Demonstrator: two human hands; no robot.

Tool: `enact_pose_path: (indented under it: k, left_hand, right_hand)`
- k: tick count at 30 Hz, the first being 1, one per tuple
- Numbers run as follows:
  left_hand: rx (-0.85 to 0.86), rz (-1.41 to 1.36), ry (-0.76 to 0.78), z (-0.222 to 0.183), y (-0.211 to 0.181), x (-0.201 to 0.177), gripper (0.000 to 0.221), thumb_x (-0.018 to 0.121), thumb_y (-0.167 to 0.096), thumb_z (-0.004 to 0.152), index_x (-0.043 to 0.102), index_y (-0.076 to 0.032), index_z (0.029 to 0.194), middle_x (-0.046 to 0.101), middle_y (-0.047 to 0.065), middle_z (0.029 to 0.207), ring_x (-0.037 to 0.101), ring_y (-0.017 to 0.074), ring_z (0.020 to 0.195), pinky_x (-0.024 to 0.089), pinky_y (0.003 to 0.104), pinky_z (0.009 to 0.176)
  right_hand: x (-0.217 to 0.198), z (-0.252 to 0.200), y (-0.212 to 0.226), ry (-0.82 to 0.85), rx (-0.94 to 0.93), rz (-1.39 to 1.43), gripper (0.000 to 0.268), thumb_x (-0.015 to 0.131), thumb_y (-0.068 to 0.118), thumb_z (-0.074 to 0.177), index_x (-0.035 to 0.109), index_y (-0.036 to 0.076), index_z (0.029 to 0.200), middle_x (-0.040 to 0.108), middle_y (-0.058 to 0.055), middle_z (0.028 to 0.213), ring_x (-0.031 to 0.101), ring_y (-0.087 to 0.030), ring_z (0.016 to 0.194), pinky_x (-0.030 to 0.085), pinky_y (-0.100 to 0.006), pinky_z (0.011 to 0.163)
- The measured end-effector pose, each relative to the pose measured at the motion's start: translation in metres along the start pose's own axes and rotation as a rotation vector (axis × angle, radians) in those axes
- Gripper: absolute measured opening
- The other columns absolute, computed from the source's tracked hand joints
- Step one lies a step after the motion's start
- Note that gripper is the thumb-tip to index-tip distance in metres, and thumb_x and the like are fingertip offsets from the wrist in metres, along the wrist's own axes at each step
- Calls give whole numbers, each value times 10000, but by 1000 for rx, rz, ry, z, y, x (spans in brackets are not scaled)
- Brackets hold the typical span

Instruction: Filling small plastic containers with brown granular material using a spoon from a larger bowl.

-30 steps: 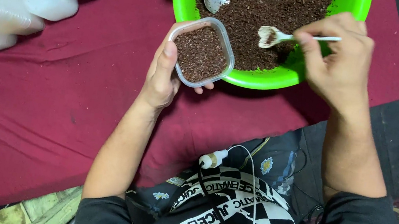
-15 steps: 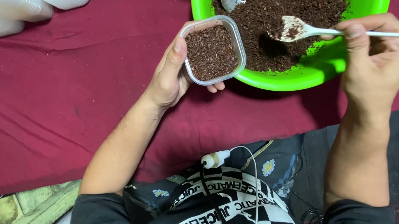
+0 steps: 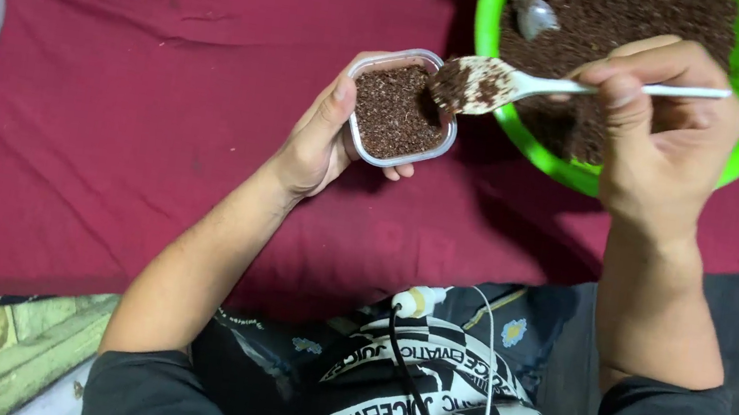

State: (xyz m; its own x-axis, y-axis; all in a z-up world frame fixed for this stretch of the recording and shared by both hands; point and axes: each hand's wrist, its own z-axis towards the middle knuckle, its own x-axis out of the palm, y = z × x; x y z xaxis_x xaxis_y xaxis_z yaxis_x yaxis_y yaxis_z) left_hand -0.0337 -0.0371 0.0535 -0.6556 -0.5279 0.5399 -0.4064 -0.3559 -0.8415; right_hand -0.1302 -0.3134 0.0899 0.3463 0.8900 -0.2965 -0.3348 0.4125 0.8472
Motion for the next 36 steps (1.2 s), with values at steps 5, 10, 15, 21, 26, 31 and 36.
enact_pose_path:
  k: [5,10,15,21,26,31,36]
  left_hand:
    - [-4,-48,7,-19,5,-38,729,487,-565,1019,362,-32,1501,561,269,1388,743,404,769,650,409,595]
    - [9,-124,22,-30,6,-64,752,506,-588,1009,402,-29,1501,597,275,1378,740,372,818,642,362,591]
    - [100,-117,-22,-30,18,-79,661,459,-561,1037,423,-24,1421,640,239,1226,724,325,672,621,361,508]
    - [174,-61,-30,-27,18,-70,686,462,-593,1031,423,-41,1437,659,253,1215,735,365,756,647,381,534]
    - [325,-81,-71,-20,29,-62,634,383,-504,1045,474,32,1371,721,244,888,747,221,617,651,249,473]
    - [342,-75,-55,-20,33,-61,623,373,-491,1048,474,34,1368,717,249,891,745,215,609,647,238,467]
    - [307,-81,-18,-18,39,-61,650,342,-504,1047,443,41,1386,717,269,942,752,215,633,664,258,492]
  right_hand:
    - [57,14,10,119,-209,29,275,570,192,1130,637,-57,1036,685,-220,1000,629,-321,959,490,-410,914]
    - [81,18,12,362,-556,-274,249,592,210,1066,733,7,1042,776,-187,1077,551,-380,1020,464,-446,928]
    - [104,9,-3,172,-807,-268,178,597,187,1074,674,28,1050,783,-214,972,626,-369,817,500,-419,798]
    - [112,-12,-32,-12,-467,40,291,560,254,1095,585,3,949,656,-203,774,658,-347,691,501,-413,744]
    - [118,-3,-40,127,-471,122,280,640,97,1047,679,-115,868,708,-259,798,644,-366,671,538,-441,648]
    - [123,-12,-45,114,-336,198,262,619,54,1056,649,-160,908,679,-273,810,658,-340,696,545,-427,656]
    - [129,-10,-45,24,-424,163,300,681,117,1025,672,-152,892,671,-259,753,636,-333,644,527,-420,585]
